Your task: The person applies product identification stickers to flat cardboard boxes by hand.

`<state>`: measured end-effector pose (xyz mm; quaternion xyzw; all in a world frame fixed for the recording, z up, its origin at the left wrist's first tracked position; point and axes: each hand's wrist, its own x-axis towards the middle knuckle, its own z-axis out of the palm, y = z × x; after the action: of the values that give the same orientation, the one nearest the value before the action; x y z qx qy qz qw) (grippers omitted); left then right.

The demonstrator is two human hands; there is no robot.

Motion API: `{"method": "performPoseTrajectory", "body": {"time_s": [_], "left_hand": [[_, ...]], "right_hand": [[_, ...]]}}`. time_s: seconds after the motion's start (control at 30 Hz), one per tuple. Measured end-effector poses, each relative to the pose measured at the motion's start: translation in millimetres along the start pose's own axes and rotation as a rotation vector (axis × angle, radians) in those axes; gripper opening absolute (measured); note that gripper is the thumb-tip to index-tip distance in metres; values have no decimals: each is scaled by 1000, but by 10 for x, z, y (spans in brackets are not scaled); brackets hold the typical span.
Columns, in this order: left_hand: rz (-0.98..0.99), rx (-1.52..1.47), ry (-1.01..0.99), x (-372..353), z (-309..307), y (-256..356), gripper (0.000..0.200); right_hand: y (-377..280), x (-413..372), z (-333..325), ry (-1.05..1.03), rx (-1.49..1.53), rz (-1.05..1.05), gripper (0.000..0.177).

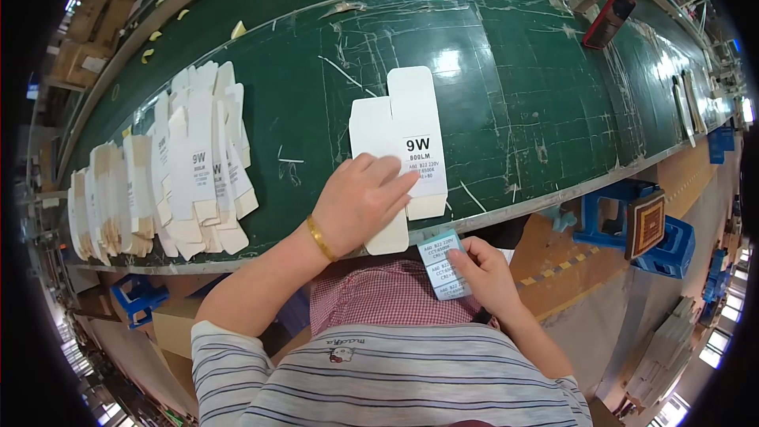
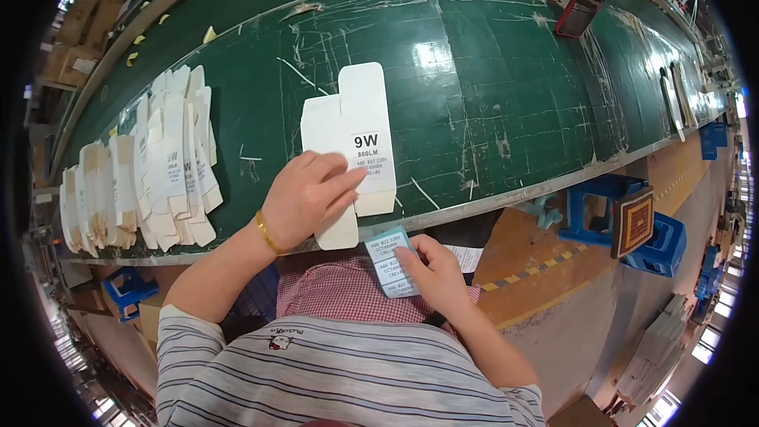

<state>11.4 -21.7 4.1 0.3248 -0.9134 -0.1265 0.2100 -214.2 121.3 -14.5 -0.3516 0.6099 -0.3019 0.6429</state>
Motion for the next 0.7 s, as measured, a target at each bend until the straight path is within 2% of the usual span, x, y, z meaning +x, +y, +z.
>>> {"method": "performPoseTrajectory", "body": {"time_s": [0.1,0.2,0.23,0.33,0.37,0.4,0.43,0.5,0.53,0.6,0.7], "left_hand": [[-82,153,-74,102,65,151,54],[-58,208,-47,102,137,178,52],[11,232,3,88,172,154,48],[239,331,-1,33,285,92,19],[207,312,56,18,301,132,10],[250,444,-35,21,222,189,10],[240,380,-7,16,291,165,9],[338,446,-22,64,156,233,7],[356,478,32,71,46,259,7],[324,441,97,38,-363,287,1],[279,477,147,-310,-1019,94,10]], "right_hand": [[81,-49,-40,-29,4,-49,18],[97,-123,-62,-32,35,-89,18],[95,-148,-72,-24,31,-103,18],[107,-217,-84,-7,7,-147,17],[123,-231,-82,-4,-12,-160,17],[165,-255,-73,-13,19,-160,16],[135,-266,-31,-20,26,-161,16],[35,-322,33,-23,20,-159,15],[26,-334,38,-27,24,-169,14],[2,-347,48,-34,33,-190,14],[14,-324,40,-46,47,-244,14]]}}
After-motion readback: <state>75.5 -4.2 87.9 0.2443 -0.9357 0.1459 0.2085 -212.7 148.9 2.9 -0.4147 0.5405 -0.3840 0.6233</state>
